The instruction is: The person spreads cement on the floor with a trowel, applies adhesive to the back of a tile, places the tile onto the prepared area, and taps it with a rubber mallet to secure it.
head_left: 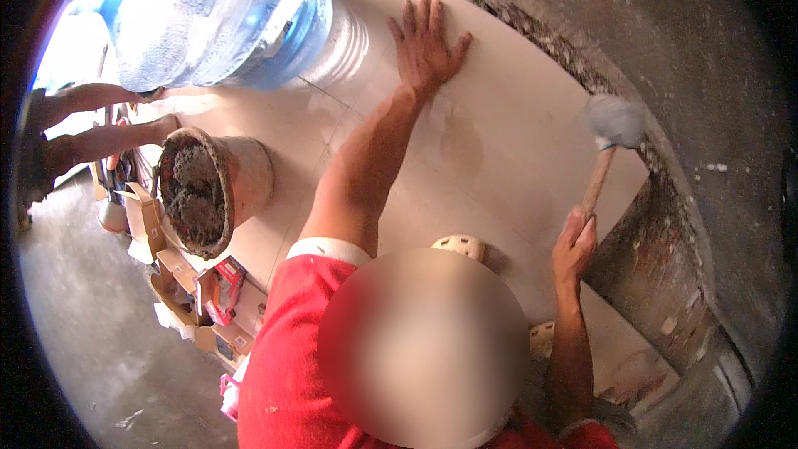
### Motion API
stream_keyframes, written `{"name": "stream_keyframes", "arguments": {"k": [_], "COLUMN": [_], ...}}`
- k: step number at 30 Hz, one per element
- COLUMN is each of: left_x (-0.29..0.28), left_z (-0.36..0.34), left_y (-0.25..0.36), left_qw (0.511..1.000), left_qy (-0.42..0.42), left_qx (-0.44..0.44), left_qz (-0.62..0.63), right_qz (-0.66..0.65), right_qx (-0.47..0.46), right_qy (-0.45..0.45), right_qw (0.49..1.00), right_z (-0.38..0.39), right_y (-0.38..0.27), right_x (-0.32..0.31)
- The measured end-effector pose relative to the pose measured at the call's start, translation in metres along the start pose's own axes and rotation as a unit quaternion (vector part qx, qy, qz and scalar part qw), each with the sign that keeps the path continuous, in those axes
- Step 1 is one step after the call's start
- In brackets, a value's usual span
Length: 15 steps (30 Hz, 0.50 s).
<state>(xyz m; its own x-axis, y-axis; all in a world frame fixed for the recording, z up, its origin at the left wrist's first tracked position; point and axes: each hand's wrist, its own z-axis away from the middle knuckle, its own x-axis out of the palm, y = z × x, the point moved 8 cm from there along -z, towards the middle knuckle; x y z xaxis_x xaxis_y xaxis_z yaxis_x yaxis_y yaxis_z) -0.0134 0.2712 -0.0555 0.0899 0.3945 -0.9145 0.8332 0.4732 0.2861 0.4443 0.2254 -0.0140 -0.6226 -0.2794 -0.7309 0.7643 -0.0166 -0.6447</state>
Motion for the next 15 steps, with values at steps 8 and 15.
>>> {"name": "stream_keyframes", "arguments": {"k": [8,15], "left_x": [-0.007,-0.040], "left_z": [0.000,0.087], "left_y": [-0.001,-0.012], "left_qw": [0.999,0.995], "left_qy": [0.043,-0.040], "left_qx": [0.013,-0.086], "left_qz": [0.007,-0.017], "right_qz": [0.082,0.094], "right_qx": [-0.065,-0.054], "right_qy": [-0.022,-0.098], "right_qw": [0.994,0.989], "right_z": [0.013,0.027], "right_y": [-0.001,-0.001], "right_x": [0.004,0.029]}}
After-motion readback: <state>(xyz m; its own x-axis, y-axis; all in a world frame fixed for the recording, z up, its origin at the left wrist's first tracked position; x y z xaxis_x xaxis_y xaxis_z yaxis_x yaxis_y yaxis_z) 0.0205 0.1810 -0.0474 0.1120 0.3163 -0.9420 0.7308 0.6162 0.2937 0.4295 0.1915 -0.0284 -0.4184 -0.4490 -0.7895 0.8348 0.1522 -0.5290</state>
